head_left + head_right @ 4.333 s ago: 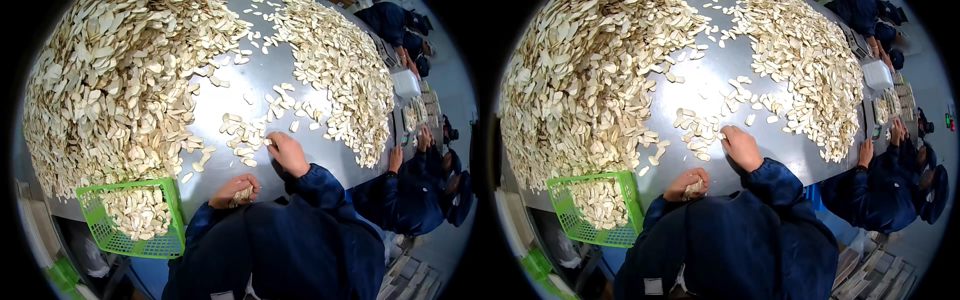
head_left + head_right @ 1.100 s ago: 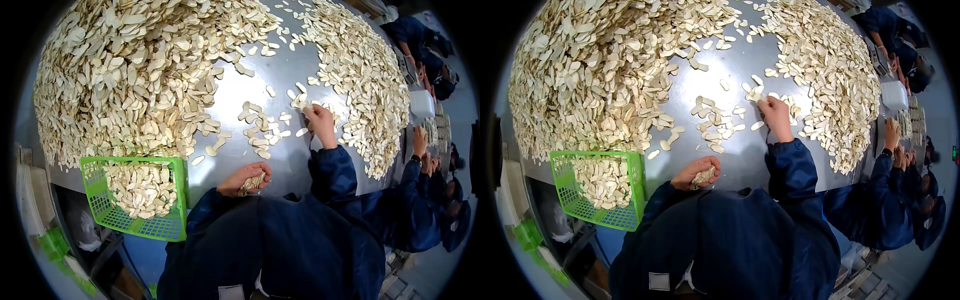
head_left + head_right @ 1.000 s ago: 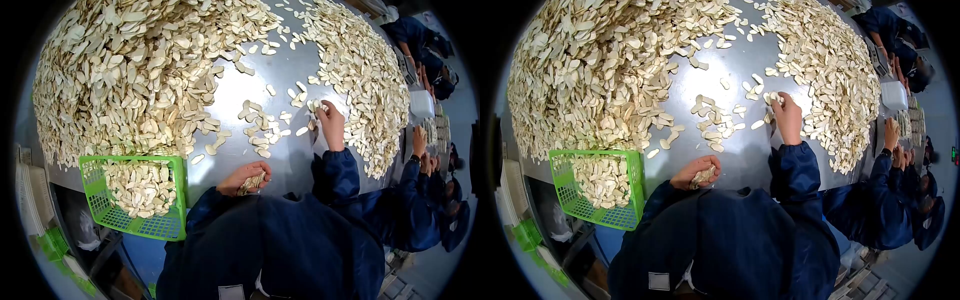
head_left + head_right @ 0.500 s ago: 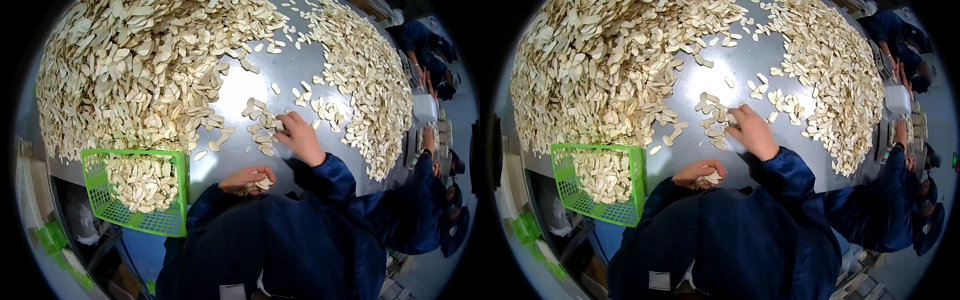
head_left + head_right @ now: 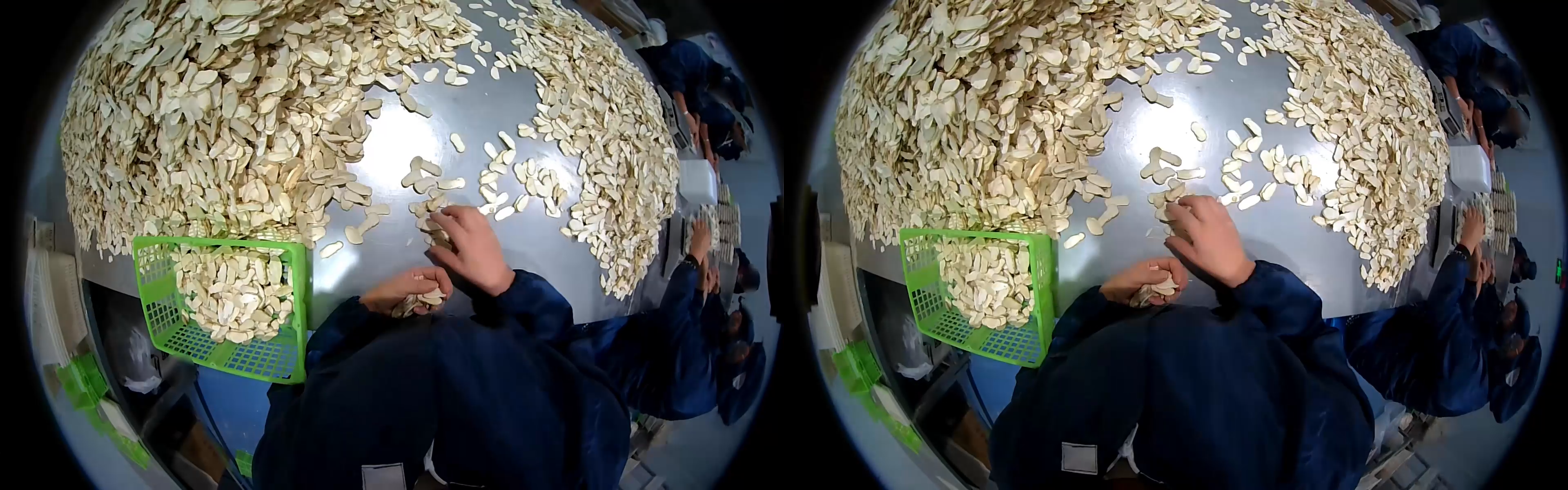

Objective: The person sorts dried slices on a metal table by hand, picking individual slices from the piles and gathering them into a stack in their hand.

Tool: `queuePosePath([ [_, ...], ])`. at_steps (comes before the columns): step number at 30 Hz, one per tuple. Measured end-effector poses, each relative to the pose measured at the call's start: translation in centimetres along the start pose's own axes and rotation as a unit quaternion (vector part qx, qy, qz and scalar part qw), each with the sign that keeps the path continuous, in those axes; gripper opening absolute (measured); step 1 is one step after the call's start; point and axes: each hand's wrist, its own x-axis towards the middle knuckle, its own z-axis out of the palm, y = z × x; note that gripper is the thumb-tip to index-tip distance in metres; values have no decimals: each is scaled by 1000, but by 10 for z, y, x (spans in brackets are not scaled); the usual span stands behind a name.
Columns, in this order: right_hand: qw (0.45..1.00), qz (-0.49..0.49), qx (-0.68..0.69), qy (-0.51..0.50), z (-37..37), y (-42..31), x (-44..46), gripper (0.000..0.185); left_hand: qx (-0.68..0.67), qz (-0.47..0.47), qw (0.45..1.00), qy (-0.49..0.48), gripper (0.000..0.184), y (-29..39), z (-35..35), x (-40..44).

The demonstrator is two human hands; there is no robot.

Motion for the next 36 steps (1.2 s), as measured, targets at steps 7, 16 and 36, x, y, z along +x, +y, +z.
queuePosePath([
  [7, 978, 77, -139, 138, -3, 66, -11, 28, -78, 23, 997, -16, 18, -6, 4, -8],
  [16, 995, 44, 5, 88, -12, 30, 20, 22, -134, 31, 990, 35, 15, -12, -3, -3],
  [36, 999, -6, -35, 25, 10, 23, 34, 11, -121, 61, 991, 14, 27, -14, -2, -8],
])
